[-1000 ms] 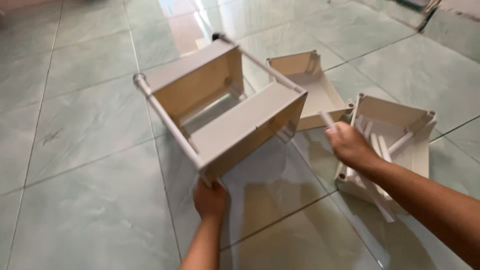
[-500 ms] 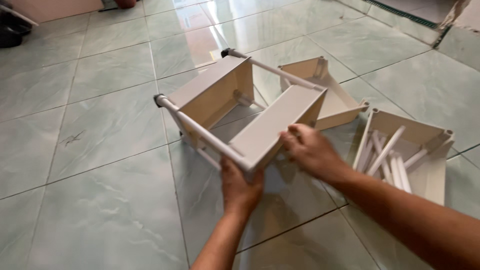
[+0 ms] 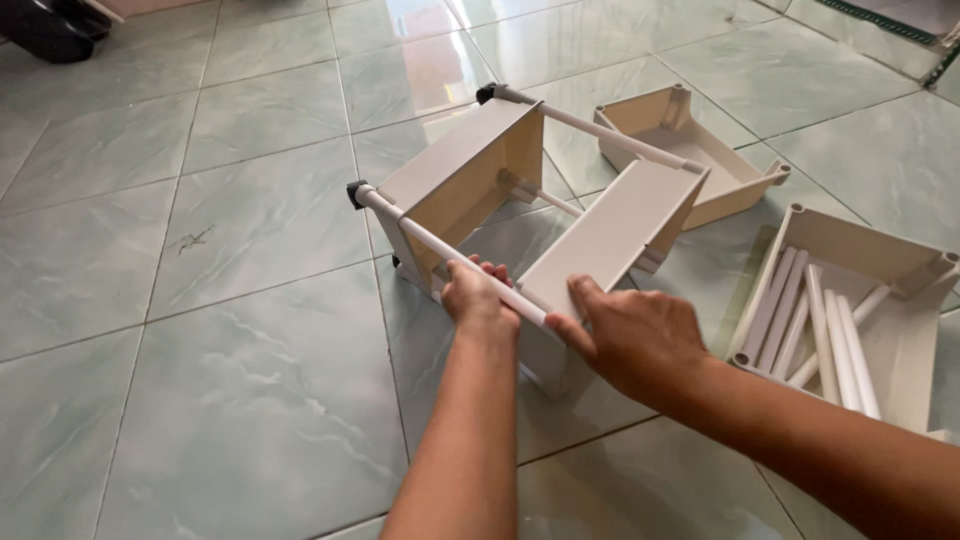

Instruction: The person disassembles a white plastic rolling cart by removing the vertical support poles and wheels. They then reassemble the cart by inserting the poles into the plastic bins and attaching the wheels to the base.

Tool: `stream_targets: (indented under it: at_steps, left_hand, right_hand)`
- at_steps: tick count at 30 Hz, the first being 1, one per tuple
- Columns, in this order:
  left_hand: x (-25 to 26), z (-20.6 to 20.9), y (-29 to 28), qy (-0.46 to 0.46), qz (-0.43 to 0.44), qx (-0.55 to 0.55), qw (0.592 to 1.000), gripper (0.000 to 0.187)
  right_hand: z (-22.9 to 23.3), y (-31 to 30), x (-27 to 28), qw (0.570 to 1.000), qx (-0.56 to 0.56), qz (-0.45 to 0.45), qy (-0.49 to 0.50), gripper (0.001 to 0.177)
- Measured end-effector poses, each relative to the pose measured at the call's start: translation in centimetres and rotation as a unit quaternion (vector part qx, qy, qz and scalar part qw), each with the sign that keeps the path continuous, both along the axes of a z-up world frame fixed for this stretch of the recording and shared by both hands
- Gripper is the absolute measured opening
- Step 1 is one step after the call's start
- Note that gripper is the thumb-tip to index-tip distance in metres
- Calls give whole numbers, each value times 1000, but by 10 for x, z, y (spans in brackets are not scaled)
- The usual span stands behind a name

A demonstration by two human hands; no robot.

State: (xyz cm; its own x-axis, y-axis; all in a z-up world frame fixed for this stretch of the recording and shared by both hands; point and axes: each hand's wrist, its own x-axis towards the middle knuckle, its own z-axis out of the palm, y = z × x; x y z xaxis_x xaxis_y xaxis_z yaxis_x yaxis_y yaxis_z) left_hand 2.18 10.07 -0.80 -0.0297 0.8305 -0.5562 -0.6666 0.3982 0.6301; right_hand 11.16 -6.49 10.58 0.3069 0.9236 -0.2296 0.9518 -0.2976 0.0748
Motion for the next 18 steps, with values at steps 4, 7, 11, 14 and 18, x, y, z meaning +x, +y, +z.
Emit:
stream_targets:
  at_steps: [4,7,11,14,18]
  left_hand:
    - [9,6,0,41,58,-60,996,54]
    - [4,18,0,132,49,-72,987,53]
    - [-13,40,21,174,64,-47,982,53]
    - [-48,47,39,180,96,-43,978,53]
    - [-64,44,35,177,91,-62,978,53]
  right_hand:
    - [0,-5,-12,955,199,214,-57,52]
    - [-23,2,-27,901,325,283,-41,30]
    - [-48,16,-36,922,249,294,-40,11]
    - [-65,-22,-43,942,166,289,31,9]
    - [-49,-20,-25,918,130,-11,374,46]
